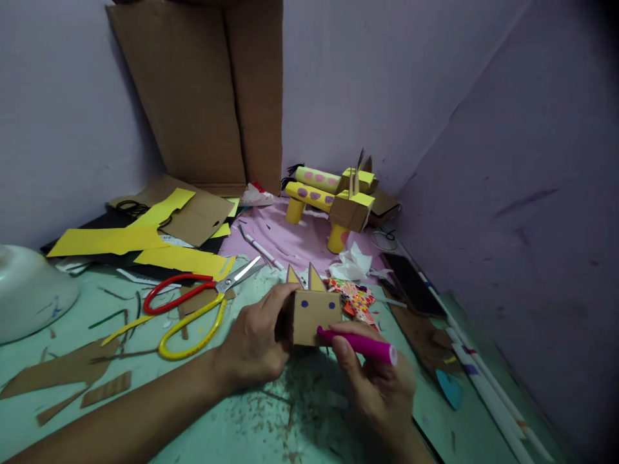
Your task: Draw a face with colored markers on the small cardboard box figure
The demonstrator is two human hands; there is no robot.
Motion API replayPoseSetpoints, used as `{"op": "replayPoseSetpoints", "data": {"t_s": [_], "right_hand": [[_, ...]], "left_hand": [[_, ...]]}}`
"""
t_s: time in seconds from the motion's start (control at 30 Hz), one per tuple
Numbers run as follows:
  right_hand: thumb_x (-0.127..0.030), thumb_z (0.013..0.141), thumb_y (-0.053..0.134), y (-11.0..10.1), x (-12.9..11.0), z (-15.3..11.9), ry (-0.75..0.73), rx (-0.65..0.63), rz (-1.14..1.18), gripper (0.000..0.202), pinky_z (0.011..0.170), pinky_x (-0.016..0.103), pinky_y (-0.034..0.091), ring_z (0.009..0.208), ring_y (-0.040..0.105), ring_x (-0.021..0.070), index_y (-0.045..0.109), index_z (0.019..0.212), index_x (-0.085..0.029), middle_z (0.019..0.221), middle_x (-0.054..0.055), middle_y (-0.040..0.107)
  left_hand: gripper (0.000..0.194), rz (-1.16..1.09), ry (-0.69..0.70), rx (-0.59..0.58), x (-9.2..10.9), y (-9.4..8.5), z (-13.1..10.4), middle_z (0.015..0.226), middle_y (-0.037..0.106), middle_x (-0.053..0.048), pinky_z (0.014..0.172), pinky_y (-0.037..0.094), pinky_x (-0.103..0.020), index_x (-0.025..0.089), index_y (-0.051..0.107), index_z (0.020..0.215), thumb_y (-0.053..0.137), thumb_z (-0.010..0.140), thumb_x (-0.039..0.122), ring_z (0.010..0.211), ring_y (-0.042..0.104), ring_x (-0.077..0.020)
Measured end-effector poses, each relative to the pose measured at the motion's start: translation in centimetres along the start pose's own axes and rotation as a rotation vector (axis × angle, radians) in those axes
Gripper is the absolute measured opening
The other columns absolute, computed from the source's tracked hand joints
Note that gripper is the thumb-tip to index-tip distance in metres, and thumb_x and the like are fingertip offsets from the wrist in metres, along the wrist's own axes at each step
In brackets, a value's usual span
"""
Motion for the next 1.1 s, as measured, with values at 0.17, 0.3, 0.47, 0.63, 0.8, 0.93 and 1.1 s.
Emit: {"op": "replayPoseSetpoints", "data": {"t_s": [0.17,0.3,0.47,0.63,0.8,0.93,1.1], "right_hand": [[-0.009,0.089,0.061,-0.13,-0.06,0.09,-0.003,-0.001,0.006,0.021,0.069,0.026,0.059,0.077,0.073,0.0155,0.068,0.101,-0.025,0.086,0.0,0.076],[-0.01,0.09,0.061,-0.2,0.02,-0.01,0.026,0.004,0.003,0.018,0.067,0.026,0.059,0.074,0.073,0.0158,0.068,0.099,-0.024,0.083,0.001,0.076],[-0.013,0.089,0.063,-0.32,0.02,0.1,0.024,0.054,-0.05,0.012,0.062,0.026,0.06,0.069,0.074,0.0169,0.068,0.095,-0.022,0.08,0.001,0.076],[-0.015,0.09,0.063,-0.33,0.0,0.16,0.048,0.074,-0.068,0.01,0.06,0.027,0.061,0.065,0.074,0.0175,0.069,0.093,-0.022,0.08,0.002,0.078],[-0.015,0.092,0.062,-0.29,0.32,-0.3,0.086,0.063,-0.013,0.013,0.066,0.026,0.062,0.069,0.074,0.0157,0.069,0.097,-0.024,0.083,-0.001,0.078],[-0.015,0.093,0.061,-0.3,0.52,-0.65,0.088,0.055,0.005,0.014,0.069,0.027,0.061,0.074,0.074,0.0165,0.069,0.099,-0.025,0.086,0.0,0.077],[-0.01,0.089,0.062,-0.31,-0.06,-0.1,0.029,0.064,-0.021,0.016,0.068,0.026,0.061,0.075,0.075,0.0167,0.069,0.097,-0.023,0.084,0.001,0.078]], "left_hand": [[0.07,0.005,0.005,-0.003,0.1,-0.12,0.02,0.123,0.066,-0.009,0.085,0.058,-0.042,0.026,0.038,0.137,0.059,0.072,0.015,0.102,0.07,-0.0293],[0.07,0.002,-0.003,-0.006,0.2,-0.27,0.07,0.123,0.066,-0.009,0.085,0.059,-0.041,0.025,0.038,0.137,0.061,0.072,0.015,0.103,0.07,-0.0288],[0.071,-0.004,-0.005,-0.002,0.22,-0.2,0.09,0.122,0.067,-0.01,0.085,0.058,-0.039,0.024,0.039,0.137,0.06,0.07,0.012,0.102,0.07,-0.028],[0.067,0.002,-0.011,-0.003,0.21,-0.12,-0.04,0.12,0.068,-0.012,0.082,0.059,-0.042,0.023,0.039,0.137,0.06,0.074,0.016,0.101,0.071,-0.0299],[0.067,-0.028,-0.004,-0.001,0.4,-0.25,0.02,0.122,0.067,-0.01,0.085,0.059,-0.041,0.025,0.039,0.137,0.061,0.074,0.016,0.105,0.07,-0.0291],[0.069,-0.021,-0.018,-0.007,0.41,-0.25,0.09,0.12,0.068,-0.009,0.083,0.059,-0.04,0.025,0.039,0.137,0.06,0.073,0.014,0.103,0.071,-0.0286],[0.066,-0.006,0.013,-0.002,0.41,-0.27,-0.02,0.119,0.068,-0.01,0.081,0.059,-0.04,0.024,0.038,0.137,0.058,0.075,0.016,0.101,0.071,-0.0285]]}}
Point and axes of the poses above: each hand's wrist, its own z-axis towards the middle knuckle, its own y-axis out of the palm, x = y × z, the point moved 3 cm from there along z, towards the middle knuckle
